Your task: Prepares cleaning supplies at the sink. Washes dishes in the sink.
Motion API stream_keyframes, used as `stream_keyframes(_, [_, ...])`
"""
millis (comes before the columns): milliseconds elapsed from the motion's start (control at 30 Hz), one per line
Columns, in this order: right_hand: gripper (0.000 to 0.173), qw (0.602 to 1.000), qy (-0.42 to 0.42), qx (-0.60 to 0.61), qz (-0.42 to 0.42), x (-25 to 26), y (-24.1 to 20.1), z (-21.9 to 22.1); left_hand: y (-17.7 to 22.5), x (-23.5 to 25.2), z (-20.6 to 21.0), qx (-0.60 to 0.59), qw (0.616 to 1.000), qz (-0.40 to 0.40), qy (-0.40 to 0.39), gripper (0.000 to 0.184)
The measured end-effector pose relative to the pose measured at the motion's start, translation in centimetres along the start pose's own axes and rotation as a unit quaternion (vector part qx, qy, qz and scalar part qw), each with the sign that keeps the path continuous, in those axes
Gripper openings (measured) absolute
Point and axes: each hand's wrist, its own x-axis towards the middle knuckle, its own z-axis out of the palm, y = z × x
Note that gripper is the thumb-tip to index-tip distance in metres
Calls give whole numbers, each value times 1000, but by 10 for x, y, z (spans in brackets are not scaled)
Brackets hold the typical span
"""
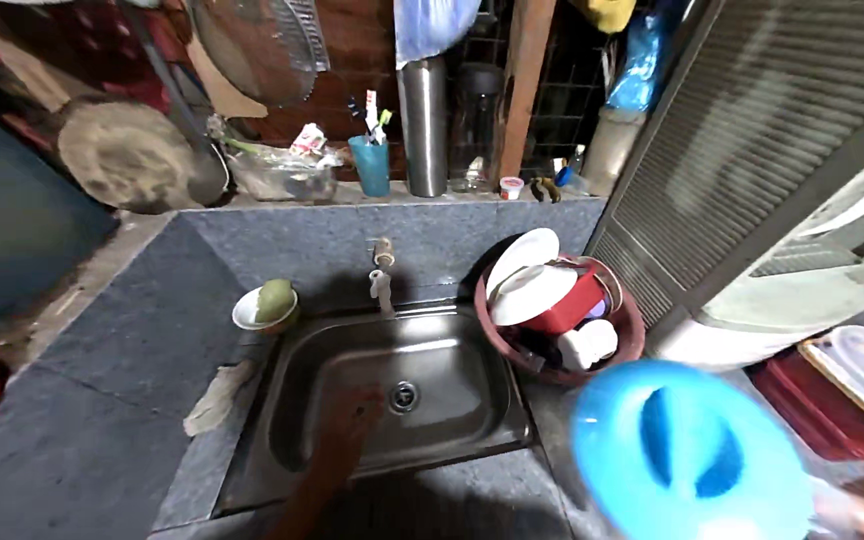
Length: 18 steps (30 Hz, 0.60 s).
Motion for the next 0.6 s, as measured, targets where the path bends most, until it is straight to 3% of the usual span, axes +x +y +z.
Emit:
stream_keyframes(67, [17, 987, -150, 28, -50, 31, 20, 27, 42, 4, -5, -69, 996, 50, 34, 41])
stream_keyframes(100, [18, 979, -187, 29, -79, 47, 31, 48, 65, 3, -9, -94, 990, 76, 67, 41])
stream_keyframes(167, [18, 973, -196, 17, -119, 73, 49, 96, 102, -2, -24, -77, 978, 135, 138, 32])
stream_keyframes(233, [19, 975, -173, -4, -138, 97, 64, 141, 125, -11, -44, 26, 977, 149, 147, 33])
stream_keyframes(300, [22, 979, -151, -22, -134, 118, 79, 178, 135, -14, -57, 127, 986, 83, 73, 42])
stream_keyframes(400, [33, 978, -136, -84, -134, 141, 103, 217, 124, -2, -60, 180, 981, -59, -36, 55])
stream_keyframes(600, [43, 958, -152, -182, -162, 160, 131, 248, 85, 11, -55, 171, 979, -113, -2, 44])
